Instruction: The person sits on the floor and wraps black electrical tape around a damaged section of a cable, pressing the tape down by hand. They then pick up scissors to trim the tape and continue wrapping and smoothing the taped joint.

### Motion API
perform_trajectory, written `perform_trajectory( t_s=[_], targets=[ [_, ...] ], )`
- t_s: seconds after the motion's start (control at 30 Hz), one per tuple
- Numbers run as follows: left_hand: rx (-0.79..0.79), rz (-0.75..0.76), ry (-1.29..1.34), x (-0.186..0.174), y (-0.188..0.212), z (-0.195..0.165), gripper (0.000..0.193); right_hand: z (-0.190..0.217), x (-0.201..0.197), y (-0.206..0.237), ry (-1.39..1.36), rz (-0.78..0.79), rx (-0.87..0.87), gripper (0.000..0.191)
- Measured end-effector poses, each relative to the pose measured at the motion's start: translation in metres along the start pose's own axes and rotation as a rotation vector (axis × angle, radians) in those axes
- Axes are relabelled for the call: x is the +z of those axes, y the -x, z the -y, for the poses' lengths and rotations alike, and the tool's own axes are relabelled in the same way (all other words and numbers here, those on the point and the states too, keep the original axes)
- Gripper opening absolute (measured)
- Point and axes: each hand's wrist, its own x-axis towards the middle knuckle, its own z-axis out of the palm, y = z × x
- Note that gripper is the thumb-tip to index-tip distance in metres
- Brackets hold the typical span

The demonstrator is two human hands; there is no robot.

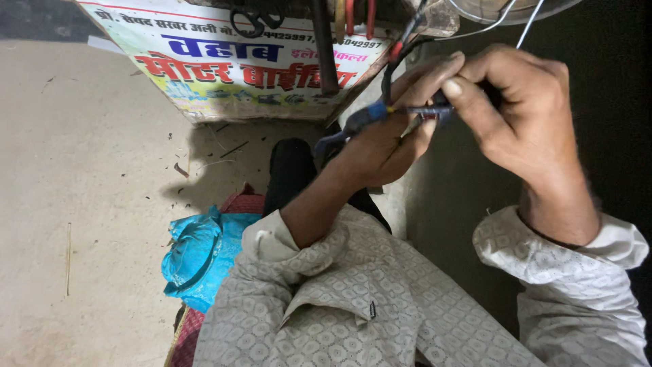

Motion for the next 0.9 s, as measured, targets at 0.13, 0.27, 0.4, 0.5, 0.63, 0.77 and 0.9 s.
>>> perform_trajectory(
  t_s=[0.13,0.27,0.4,0.5,0.63,0.77,0.9],
  targets=[
    [-0.208,-0.019,0.061,0.001,0.005,-0.003,0.041,0.007,-0.006,0.0,-0.128,0.081,-0.095,0.012],
    [-0.242,-0.068,0.428,-0.002,0.009,-0.009,0.03,0.002,-0.002,-0.003,-0.102,0.132,-0.155,0.022],
    [-0.515,-0.149,1.116,0.002,0.009,-0.02,0.066,-0.007,0.008,-0.003,-0.042,0.078,-0.223,0.019],
    [-0.515,-0.237,1.175,0.011,0.009,-0.018,0.066,-0.016,0.012,-0.002,-0.005,0.054,-0.241,0.021],
    [-0.304,-0.152,0.701,0.02,0.011,-0.001,0.062,-0.027,0.023,0.003,-0.073,-0.061,-0.246,0.021],
    [0.004,-0.21,0.125,0.019,0.015,0.007,0.077,-0.033,0.031,0.007,0.166,-0.119,-0.245,0.03],
    [0.103,-0.104,-0.084,0.004,0.01,0.011,0.076,-0.026,0.025,0.004,0.162,-0.036,-0.128,0.033]
  ],
)
